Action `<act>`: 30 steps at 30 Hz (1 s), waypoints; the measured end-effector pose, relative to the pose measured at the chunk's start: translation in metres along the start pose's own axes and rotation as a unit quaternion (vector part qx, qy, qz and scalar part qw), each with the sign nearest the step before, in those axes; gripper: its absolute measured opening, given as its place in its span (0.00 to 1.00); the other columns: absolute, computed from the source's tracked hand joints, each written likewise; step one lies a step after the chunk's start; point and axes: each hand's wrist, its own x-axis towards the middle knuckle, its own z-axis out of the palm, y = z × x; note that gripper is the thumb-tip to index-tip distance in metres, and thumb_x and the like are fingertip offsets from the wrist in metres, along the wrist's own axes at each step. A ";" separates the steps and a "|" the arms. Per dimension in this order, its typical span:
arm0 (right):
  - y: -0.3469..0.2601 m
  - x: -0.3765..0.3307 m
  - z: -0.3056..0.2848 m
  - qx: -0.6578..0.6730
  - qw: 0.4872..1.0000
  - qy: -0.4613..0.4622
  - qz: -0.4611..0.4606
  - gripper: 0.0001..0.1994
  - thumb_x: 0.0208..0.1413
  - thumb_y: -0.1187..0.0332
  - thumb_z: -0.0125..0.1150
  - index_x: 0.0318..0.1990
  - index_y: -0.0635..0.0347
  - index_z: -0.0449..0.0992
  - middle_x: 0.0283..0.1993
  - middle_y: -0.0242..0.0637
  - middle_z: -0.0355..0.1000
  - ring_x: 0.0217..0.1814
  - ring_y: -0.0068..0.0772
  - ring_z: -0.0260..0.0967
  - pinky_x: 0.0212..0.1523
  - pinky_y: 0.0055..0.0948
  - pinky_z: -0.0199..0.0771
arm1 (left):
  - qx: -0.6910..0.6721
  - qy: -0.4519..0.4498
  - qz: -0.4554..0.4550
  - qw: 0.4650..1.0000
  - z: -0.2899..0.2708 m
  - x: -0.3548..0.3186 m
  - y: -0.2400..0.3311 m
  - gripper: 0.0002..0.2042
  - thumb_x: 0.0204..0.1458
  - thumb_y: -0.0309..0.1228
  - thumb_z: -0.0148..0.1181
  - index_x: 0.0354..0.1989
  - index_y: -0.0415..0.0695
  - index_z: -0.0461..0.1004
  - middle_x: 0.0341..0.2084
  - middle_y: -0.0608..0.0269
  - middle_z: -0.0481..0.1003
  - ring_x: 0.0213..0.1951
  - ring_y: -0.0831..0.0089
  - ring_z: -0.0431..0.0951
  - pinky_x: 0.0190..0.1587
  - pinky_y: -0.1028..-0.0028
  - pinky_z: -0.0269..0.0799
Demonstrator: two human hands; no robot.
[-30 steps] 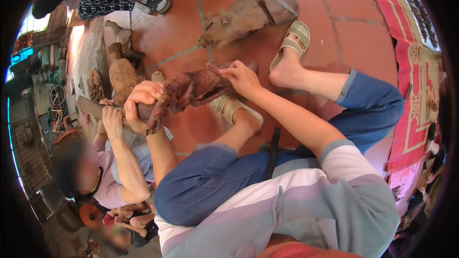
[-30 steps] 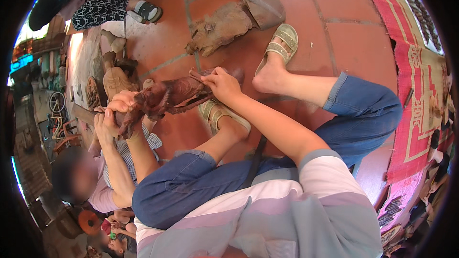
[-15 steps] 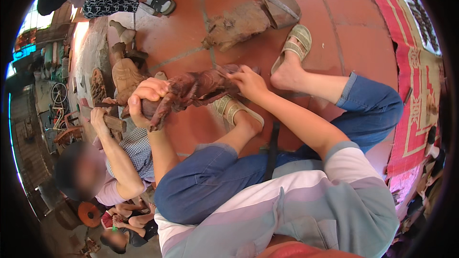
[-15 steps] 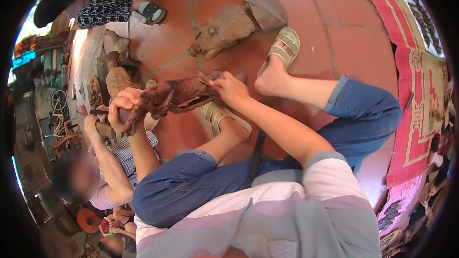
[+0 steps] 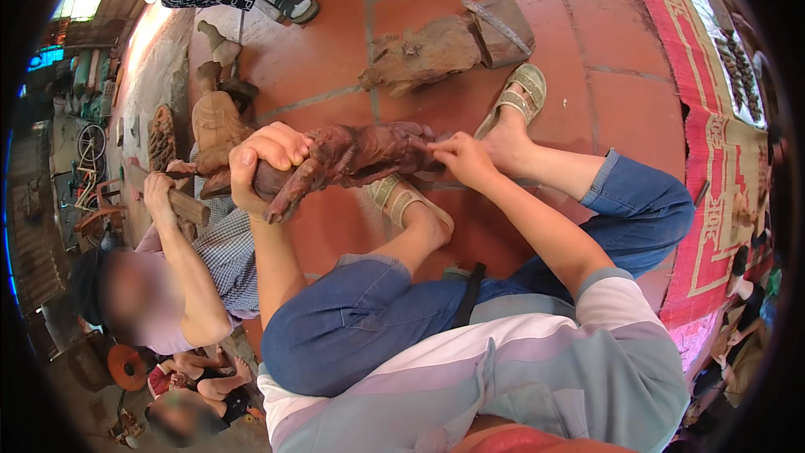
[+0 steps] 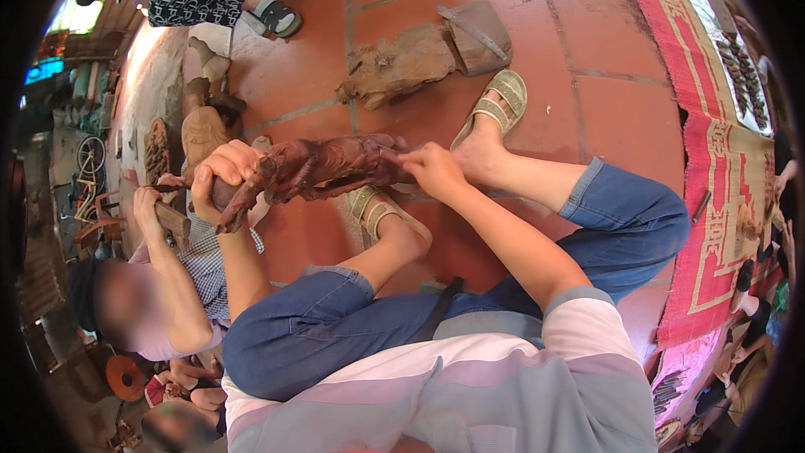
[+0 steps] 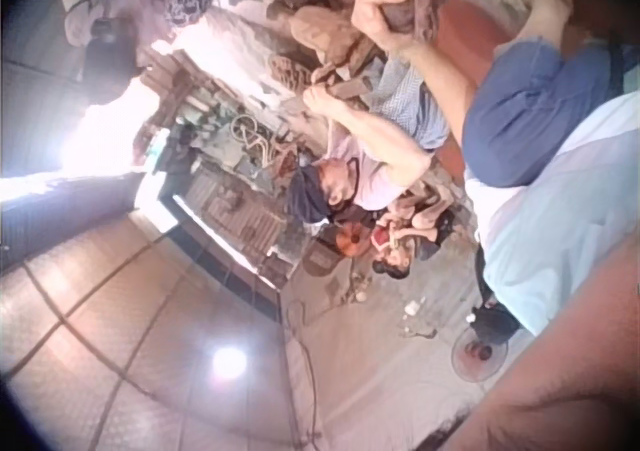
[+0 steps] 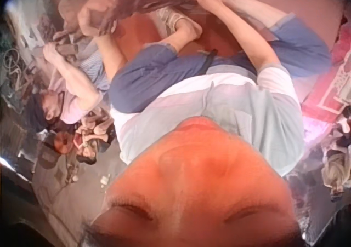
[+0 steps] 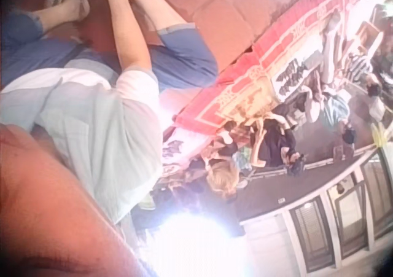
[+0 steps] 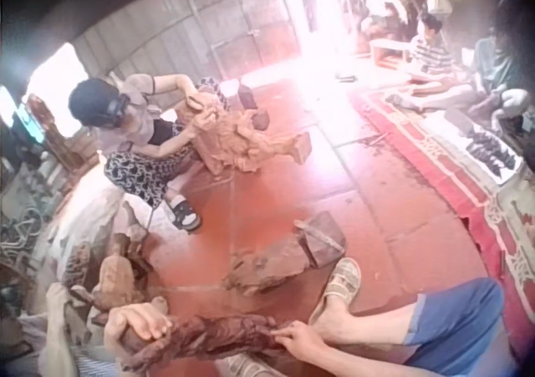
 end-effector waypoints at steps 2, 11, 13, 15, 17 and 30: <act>-0.011 0.003 -0.015 0.066 0.997 0.048 0.013 0.12 0.51 0.66 0.60 0.43 0.51 0.79 0.35 0.43 0.71 0.38 0.38 0.71 0.40 0.32 0.70 | -0.013 -0.030 0.002 0.999 0.003 0.005 0.001 0.19 0.53 0.38 0.38 0.22 0.34 0.69 0.23 0.48 0.72 0.29 0.58 0.70 0.39 0.61 0.69; -0.035 -0.011 0.023 0.030 0.999 -0.014 0.034 0.11 0.52 0.64 0.59 0.43 0.51 0.78 0.36 0.42 0.76 0.39 0.43 0.74 0.39 0.35 0.71 | -0.016 0.027 -0.041 0.999 -0.004 0.003 0.008 0.24 0.55 0.44 0.39 0.17 0.38 0.70 0.21 0.47 0.73 0.30 0.60 0.72 0.42 0.60 0.69; -0.019 -0.018 0.000 0.000 0.992 -0.108 0.060 0.11 0.52 0.64 0.58 0.43 0.52 0.78 0.37 0.40 0.76 0.38 0.41 0.75 0.39 0.34 0.71 | -0.055 0.088 -0.018 0.994 0.003 -0.005 0.002 0.26 0.60 0.41 0.35 0.17 0.37 0.71 0.21 0.45 0.73 0.30 0.58 0.73 0.41 0.58 0.71; -0.029 -0.009 -0.007 0.131 0.989 -0.002 0.062 0.12 0.52 0.65 0.57 0.43 0.52 0.78 0.37 0.40 0.77 0.38 0.40 0.75 0.39 0.34 0.71 | -0.028 0.052 -0.020 0.998 0.007 0.007 -0.005 0.21 0.54 0.39 0.38 0.16 0.38 0.69 0.19 0.49 0.71 0.27 0.60 0.70 0.39 0.61 0.69; -0.068 0.003 -0.006 0.202 0.976 0.029 0.075 0.12 0.53 0.64 0.57 0.44 0.54 0.78 0.38 0.42 0.76 0.38 0.42 0.74 0.39 0.36 0.71 | -0.003 0.008 -0.015 1.000 0.008 0.010 0.007 0.18 0.51 0.37 0.39 0.15 0.39 0.67 0.17 0.51 0.70 0.26 0.62 0.68 0.38 0.62 0.67; -0.022 -0.012 -0.052 0.307 0.948 -0.005 0.087 0.15 0.57 0.61 0.57 0.50 0.57 0.71 0.30 0.28 0.72 0.29 0.15 0.65 0.31 0.17 0.66 | 0.229 0.220 -0.078 0.945 0.034 -0.007 0.036 0.17 0.59 0.35 0.42 0.28 0.33 0.72 0.40 0.49 0.72 0.44 0.67 0.71 0.52 0.69 0.62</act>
